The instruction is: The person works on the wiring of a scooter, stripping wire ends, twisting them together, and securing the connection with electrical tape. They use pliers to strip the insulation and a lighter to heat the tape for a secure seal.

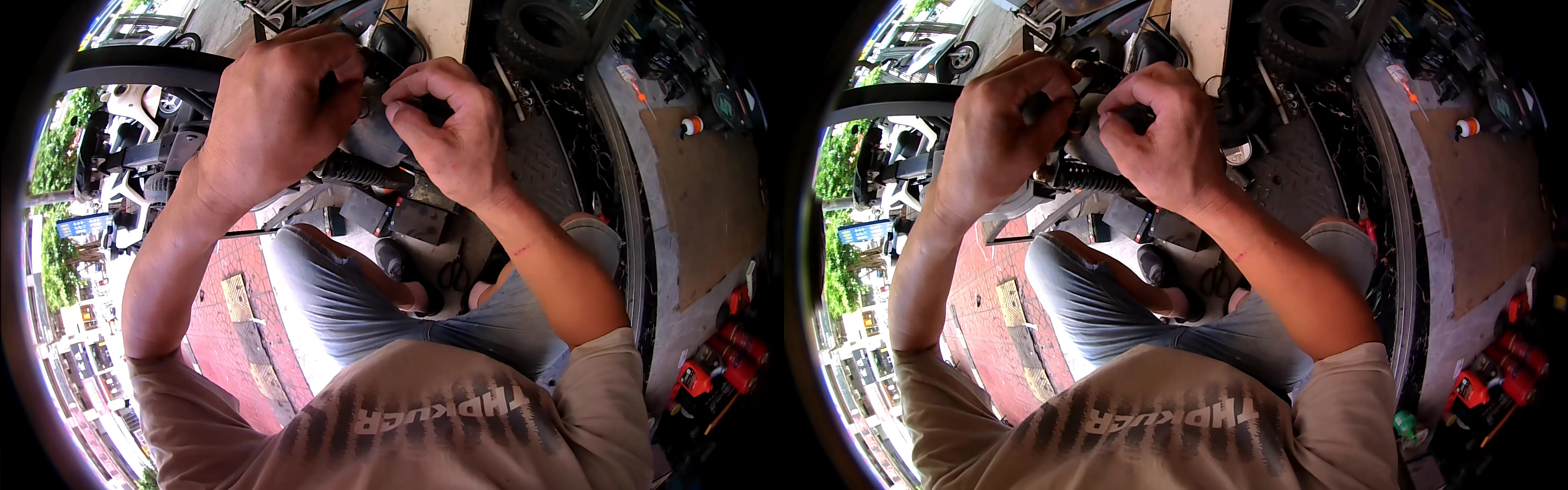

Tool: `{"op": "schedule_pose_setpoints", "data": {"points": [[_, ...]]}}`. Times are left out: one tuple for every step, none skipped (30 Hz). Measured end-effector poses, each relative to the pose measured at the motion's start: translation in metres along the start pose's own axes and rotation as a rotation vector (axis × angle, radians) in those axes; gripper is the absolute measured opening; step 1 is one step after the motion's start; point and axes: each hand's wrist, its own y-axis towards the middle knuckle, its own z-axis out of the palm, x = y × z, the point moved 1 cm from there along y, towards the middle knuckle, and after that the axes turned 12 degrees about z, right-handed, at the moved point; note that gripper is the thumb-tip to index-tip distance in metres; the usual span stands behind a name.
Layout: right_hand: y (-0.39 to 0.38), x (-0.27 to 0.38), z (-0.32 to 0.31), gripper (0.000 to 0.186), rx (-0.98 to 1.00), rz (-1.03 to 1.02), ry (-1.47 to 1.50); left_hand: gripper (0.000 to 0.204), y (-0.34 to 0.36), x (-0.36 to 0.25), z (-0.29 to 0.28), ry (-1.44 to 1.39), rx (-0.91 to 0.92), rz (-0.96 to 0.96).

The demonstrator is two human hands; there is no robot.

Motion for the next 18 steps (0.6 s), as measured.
{"op": "schedule_pose_setpoints", "data": {"points": [[-0.004, 0.001, 0.003, 0.006, -0.013, 0.012, 0.017, 0.008, -0.001, 0.0, 0.001, -0.004, -0.003, -0.01], [-0.007, 0.001, 0.006, 0.007, -0.026, 0.023, 0.034, 0.008, -0.001, -0.001, 0.002, -0.009, -0.007, -0.02], [-0.01, 0.001, 0.009, 0.007, -0.038, 0.034, 0.051, 0.008, -0.001, -0.001, 0.003, -0.008, -0.021, -0.017], [-0.011, 0.002, 0.012, 0.008, -0.034, 0.04, 0.081, 0.009, -0.002, -0.002, 0.003, -0.005, -0.034, -0.018], [-0.013, 0.005, 0.013, 0.009, -0.033, 0.039, 0.08, 0.009, -0.003, -0.002, 0.004, -0.002, -0.048, -0.019], [-0.016, 0.009, 0.013, 0.009, -0.032, 0.038, 0.079, 0.009, -0.003, -0.002, 0.007, 0.02, -0.069, 0.008], [-0.017, 0.013, 0.014, 0.01, -0.033, 0.035, 0.081, 0.01, -0.003, -0.003, 0.01, 0.046, -0.089, 0.036], [-0.017, 0.015, 0.015, 0.011, -0.038, 0.031, 0.082, 0.011, -0.002, -0.003, 0.01, 0.071, -0.11, 0.065], [-0.018, 0.016, 0.016, 0.012, -0.043, 0.026, 0.083, 0.011, -0.002, -0.002, 0.007, 0.074, -0.099, 0.061], [-0.02, 0.017, 0.015, 0.014, -0.045, 0.025, 0.077, 0.011, -0.002, -0.003, 0.007, 0.069, -0.09, 0.054], [-0.021, 0.017, 0.015, 0.015, -0.044, 0.026, 0.083, 0.012, -0.002, -0.003, 0.007, 0.064, -0.082, 0.048], [-0.022, 0.018, 0.015, 0.017, -0.043, 0.027, 0.09, 0.012, -0.002, -0.003, 0.008, 0.062, -0.086, 0.052], [-0.023, 0.019, 0.015, 0.019, -0.044, 0.027, 0.097, 0.012, -0.003, -0.002, 0.008, 0.062, -0.089, 0.057], [-0.024, 0.02, 0.015, 0.02, -0.05, 0.024, 0.107, 0.013, -0.003, -0.001, 0.009, 0.061, -0.092, 0.062], [-0.024, 0.021, 0.015, 0.021, -0.058, 0.021, 0.117, 0.013, -0.003, -0.002, 0.009, 0.05, -0.089, 0.049], [-0.025, 0.022, 0.015, 0.023, -0.065, 0.017, 0.126, 0.013, -0.003, -0.003, 0.008, 0.039, -0.087, 0.037], [-0.026, 0.023, 0.013, 0.023, -0.037, 0.022, 0.098, 0.013, -0.003, -0.004, 0.008, 0.028, -0.084, 0.025], [-0.026, 0.024, 0.01, 0.024, -0.009, 0.027, 0.07, 0.013, -0.004, -0.004, 0.008, 0.028, -0.088, 0.028]]}}
